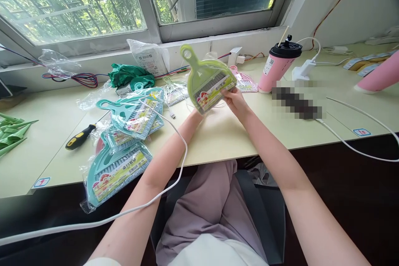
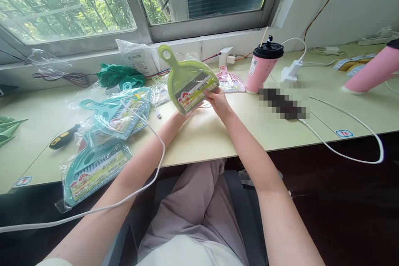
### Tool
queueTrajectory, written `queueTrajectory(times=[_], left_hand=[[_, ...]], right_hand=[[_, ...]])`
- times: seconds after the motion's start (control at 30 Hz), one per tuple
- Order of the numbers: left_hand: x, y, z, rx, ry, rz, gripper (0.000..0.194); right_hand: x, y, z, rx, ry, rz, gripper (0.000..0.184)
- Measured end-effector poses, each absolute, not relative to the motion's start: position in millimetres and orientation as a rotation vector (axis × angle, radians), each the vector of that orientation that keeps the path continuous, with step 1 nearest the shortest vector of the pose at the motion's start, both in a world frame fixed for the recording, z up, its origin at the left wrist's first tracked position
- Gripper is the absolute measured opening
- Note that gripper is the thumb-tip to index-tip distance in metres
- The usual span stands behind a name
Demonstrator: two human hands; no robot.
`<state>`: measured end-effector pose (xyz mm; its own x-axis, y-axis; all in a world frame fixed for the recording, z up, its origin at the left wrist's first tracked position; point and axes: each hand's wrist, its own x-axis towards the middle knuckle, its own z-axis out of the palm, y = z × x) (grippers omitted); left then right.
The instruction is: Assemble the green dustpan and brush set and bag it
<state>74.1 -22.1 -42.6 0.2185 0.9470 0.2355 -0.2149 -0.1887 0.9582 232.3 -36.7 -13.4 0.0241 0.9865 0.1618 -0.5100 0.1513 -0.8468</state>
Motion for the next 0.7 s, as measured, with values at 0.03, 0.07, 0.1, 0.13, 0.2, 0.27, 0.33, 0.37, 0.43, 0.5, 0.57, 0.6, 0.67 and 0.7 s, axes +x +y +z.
queueTrajectory(times=[0.03,0.07,0.1,0.13,0.2,0.27,0.33,0.37,0.43,0.5,0.57,0.6,0.67,0.7], left_hand=[[76.8,-17.8,-37.4,1.207,0.774,1.257,0.047],[78.0,-15.1,-32.1,1.087,0.765,1.255,0.051],[77.9,-14.0,-27.4,0.986,0.755,1.254,0.055],[76.8,-14.6,-23.5,0.927,0.752,1.254,0.057],[74.0,-19.1,-19.2,0.956,0.785,1.247,0.054],[72.6,-25.6,-19.2,1.056,0.856,1.252,0.050],[73.1,-31.1,-21.5,1.152,0.894,1.271,0.056],[73.7,-33.0,-22.7,1.186,0.894,1.277,0.057],[74.6,-34.8,-24.1,1.227,0.882,1.278,0.051],[74.6,-34.7,-24.1,1.250,0.880,1.274,0.045],[74.3,-33.8,-23.7,1.245,0.884,1.264,0.044],[74.3,-33.2,-23.7,1.232,0.878,1.258,0.046],[74.7,-31.7,-24.5,1.199,0.851,1.256,0.049],[75.0,-30.9,-25.3,1.189,0.838,1.260,0.050]], right_hand=[[238.0,-31.3,-14.5,-0.701,-0.846,1.256,0.037],[243.5,-26.1,-16.3,-0.718,-0.805,1.209,0.034],[248.5,-21.4,-18.6,-0.735,-0.778,1.178,0.032],[252.7,-17.2,-21.2,-0.756,-0.752,1.155,0.031],[258.1,-11.3,-26.5,-0.796,-0.705,1.141,0.030],[259.5,-8.3,-30.4,-0.827,-0.681,1.148,0.029],[258.3,-7.5,-32.3,-0.849,-0.684,1.161,0.030],[257.3,-7.6,-32.6,-0.855,-0.692,1.166,0.030],[255.4,-7.7,-32.8,-0.859,-0.710,1.168,0.033],[254.1,-7.2,-33.2,-0.862,-0.722,1.157,0.036],[253.8,-6.1,-34.5,-0.873,-0.722,1.140,0.037],[253.9,-5.3,-35.3,-0.881,-0.716,1.134,0.037],[254.5,-4.0,-36.9,-0.893,-0.693,1.130,0.034],[254.8,-3.4,-37.4,-0.896,-0.677,1.131,0.032]])
